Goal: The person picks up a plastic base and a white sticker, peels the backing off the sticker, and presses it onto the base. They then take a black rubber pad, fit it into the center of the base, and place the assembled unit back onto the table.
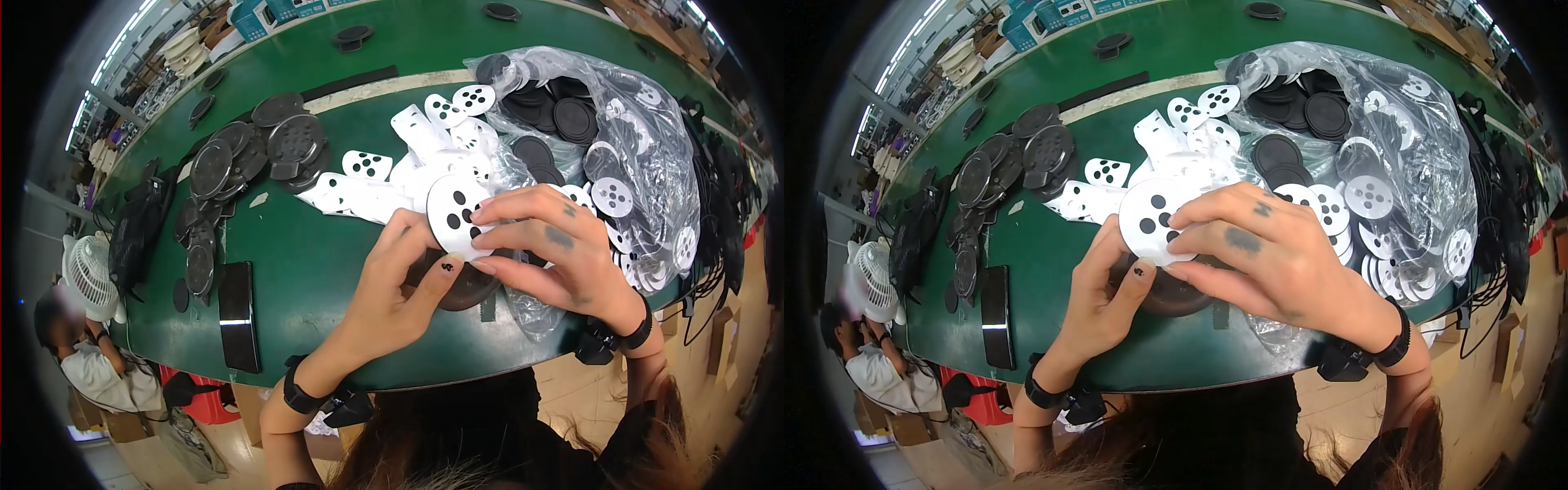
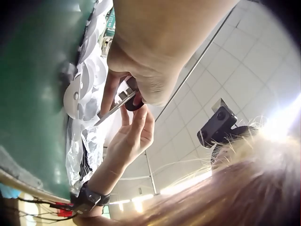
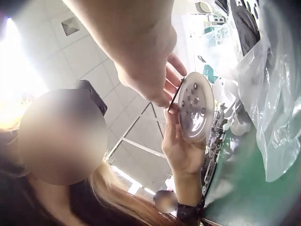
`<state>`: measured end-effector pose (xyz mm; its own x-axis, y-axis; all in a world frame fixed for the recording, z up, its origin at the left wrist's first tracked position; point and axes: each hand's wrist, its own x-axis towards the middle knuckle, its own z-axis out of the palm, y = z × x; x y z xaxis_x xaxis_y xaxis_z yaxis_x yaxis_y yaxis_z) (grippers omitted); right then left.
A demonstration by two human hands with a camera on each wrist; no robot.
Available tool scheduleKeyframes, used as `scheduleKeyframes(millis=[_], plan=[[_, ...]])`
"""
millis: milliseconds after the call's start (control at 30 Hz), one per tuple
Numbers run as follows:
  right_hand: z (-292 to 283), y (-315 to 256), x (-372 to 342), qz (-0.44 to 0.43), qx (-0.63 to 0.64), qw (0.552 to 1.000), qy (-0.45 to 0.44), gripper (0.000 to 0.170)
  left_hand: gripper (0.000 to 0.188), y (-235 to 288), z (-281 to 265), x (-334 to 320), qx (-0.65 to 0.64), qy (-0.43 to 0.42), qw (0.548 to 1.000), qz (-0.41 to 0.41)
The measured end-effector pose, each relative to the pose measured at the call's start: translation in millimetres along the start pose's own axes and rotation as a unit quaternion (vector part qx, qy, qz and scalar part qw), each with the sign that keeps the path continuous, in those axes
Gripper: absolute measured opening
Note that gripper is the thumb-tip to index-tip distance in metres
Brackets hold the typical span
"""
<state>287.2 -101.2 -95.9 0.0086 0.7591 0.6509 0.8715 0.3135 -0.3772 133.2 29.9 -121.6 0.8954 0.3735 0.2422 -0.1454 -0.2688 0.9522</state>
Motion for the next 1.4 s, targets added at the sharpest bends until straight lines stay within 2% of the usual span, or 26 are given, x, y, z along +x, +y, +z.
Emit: scheduleKeyframes(millis=[167,433,667,767,833,933,967,1000,1067,1133,1167,1233,1267,1333,1367,1400], plan=[[2,0,-1,0.001,0.004,1.000,0.008,0.018,0.015,-3,0,0,0.014,0.000,1.000,0.016],[16,-5,-9,-0.092,-0.137,0.985,0.048,0.023,0.011,-9,3,-1,0.087,0.022,0.995,0.046],[17,-11,-10,-0.097,-0.152,0.982,0.049,0.024,0.010,-9,5,-1,0.086,0.027,0.994,0.059],[15,-12,-9,-0.052,-0.140,0.988,0.029,0.025,0.009,-9,5,-1,0.092,0.025,0.994,0.061],[13,-7,-8,-0.013,-0.085,0.995,0.041,0.024,0.009,-7,5,-1,0.088,0.020,0.995,0.038],[-1,2,0,-0.010,-0.113,0.991,0.073,0.024,0.010,-10,3,-1,0.070,0.019,0.997,0.038],[-8,1,3,0.049,-0.126,0.986,0.093,0.018,0.010,-10,2,-1,0.070,0.018,0.997,0.038],[-18,7,4,0.071,-0.112,0.986,0.098,0.014,0.011,-9,1,0,0.059,0.012,0.997,0.038],[-26,15,2,0.183,-0.006,0.967,0.176,0.010,0.012,-8,-1,0,0.048,0.006,0.998,0.040],[-29,19,3,0.226,0.077,0.936,0.259,0.008,0.013,-7,-3,0,-0.046,-0.016,0.998,-0.042],[-30,22,3,0.224,0.078,0.936,0.258,0.008,0.013,-9,-5,-1,-0.046,-0.014,0.998,-0.041],[-32,28,3,0.229,0.077,0.932,0.271,0.007,0.015,-12,-9,-2,-0.231,-0.063,0.955,-0.175],[-30,28,2,0.229,0.077,0.932,0.271,0.007,0.015,-11,-8,-2,-0.231,-0.064,0.955,-0.175],[-21,28,3,0.239,0.066,0.960,0.129,0.011,0.018,-8,-3,-1,-0.370,-0.095,0.897,-0.222],[-13,27,3,0.257,0.133,0.950,0.114,0.018,0.018,-7,0,-2,-0.369,-0.097,0.897,-0.222],[-11,24,3,0.271,0.200,0.937,0.095,0.028,0.020,-7,2,-3,-0.411,-0.094,0.875,-0.238]])
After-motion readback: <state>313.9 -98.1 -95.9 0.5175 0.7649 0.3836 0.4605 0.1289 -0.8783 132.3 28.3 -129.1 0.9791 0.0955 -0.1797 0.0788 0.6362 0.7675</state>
